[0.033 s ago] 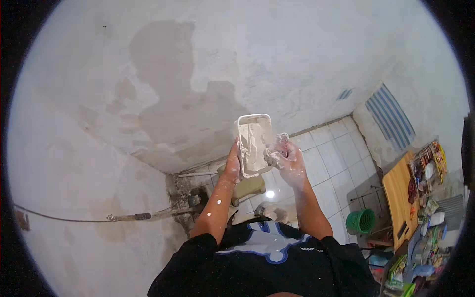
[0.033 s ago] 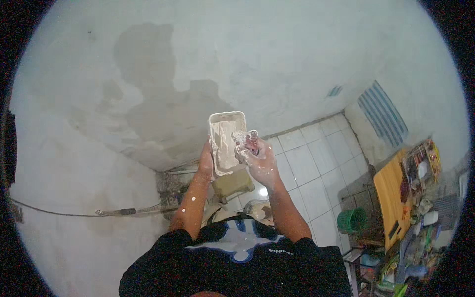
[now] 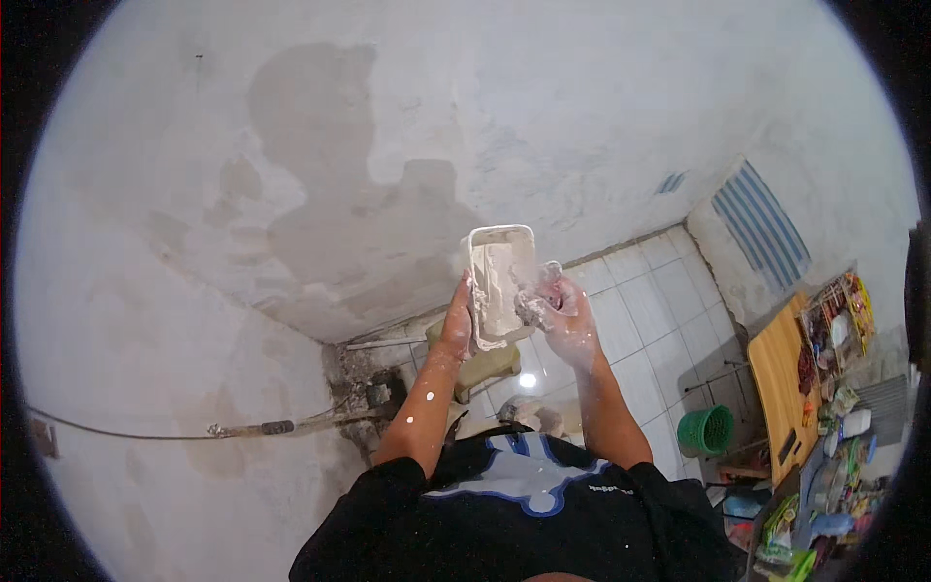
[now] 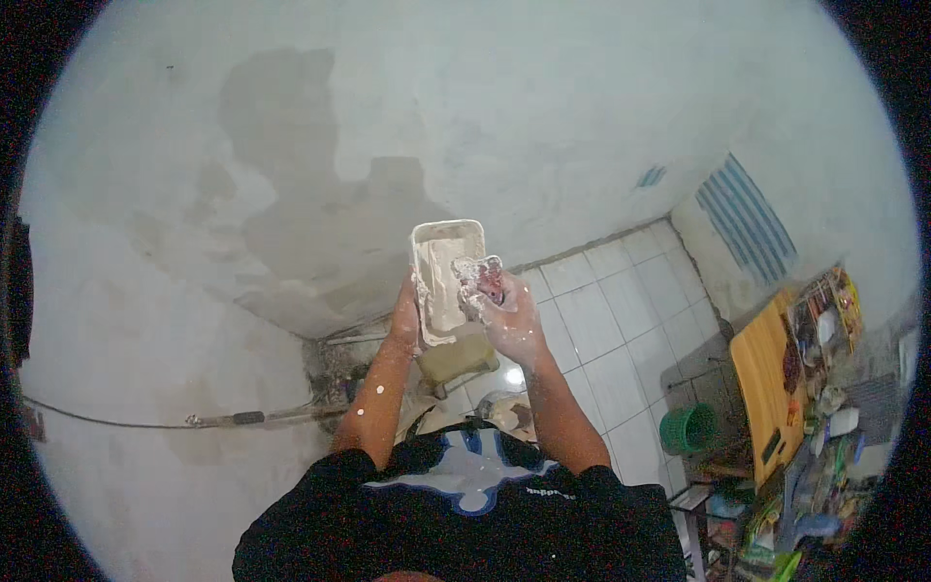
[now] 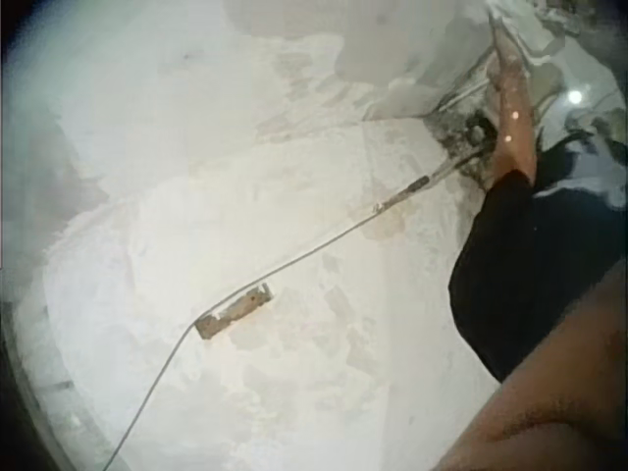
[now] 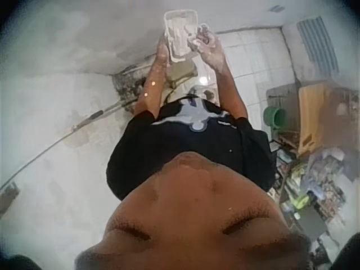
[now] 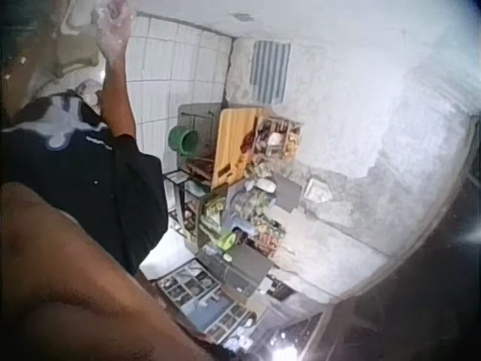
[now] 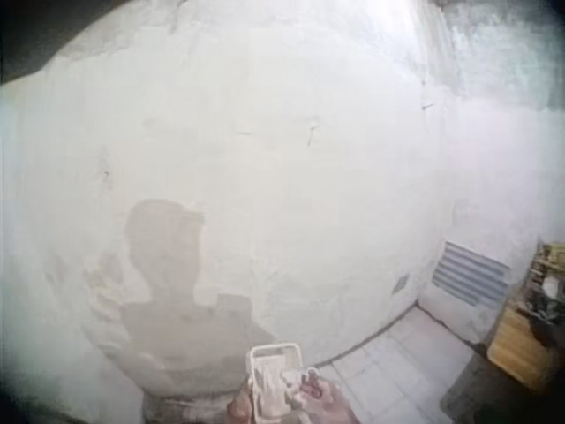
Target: Applying wall filler or plaster to a damaged area of a wall using a putty knife.
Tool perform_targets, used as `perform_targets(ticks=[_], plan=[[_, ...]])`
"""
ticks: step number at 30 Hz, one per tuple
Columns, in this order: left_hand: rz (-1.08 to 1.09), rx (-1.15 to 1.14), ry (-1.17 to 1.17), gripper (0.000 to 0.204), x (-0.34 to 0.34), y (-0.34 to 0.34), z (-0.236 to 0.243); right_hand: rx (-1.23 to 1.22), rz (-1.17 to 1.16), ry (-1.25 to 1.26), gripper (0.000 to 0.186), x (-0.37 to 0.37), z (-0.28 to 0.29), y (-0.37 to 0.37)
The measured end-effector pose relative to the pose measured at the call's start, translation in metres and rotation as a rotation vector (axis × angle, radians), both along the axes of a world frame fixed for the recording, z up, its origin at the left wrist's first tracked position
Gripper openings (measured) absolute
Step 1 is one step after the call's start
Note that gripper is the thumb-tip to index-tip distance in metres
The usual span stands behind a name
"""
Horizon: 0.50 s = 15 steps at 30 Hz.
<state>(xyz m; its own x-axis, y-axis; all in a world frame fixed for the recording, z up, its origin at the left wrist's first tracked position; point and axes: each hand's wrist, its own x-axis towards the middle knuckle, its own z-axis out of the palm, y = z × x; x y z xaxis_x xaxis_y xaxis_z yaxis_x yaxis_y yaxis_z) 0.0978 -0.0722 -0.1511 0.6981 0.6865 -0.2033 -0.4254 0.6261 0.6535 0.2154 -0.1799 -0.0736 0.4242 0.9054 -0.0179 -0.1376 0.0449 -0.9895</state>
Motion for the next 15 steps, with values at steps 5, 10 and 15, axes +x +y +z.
perform_targets(ticks=[5,10,15], plan=[[-0.204,-0.053,-0.042,0.053,0.022,-0.015,-0.001,0.005,-0.001,0.022,0.021,0.008,-0.009,-0.02],[-0.19,0.022,0.026,0.05,0.031,-0.011,-0.015,0.032,-0.062,0.114,0.023,0.01,-0.021,-0.029],[-0.186,0.039,0.009,0.05,0.032,-0.003,-0.019,0.081,-0.059,0.165,0.029,0.011,-0.032,-0.023]])
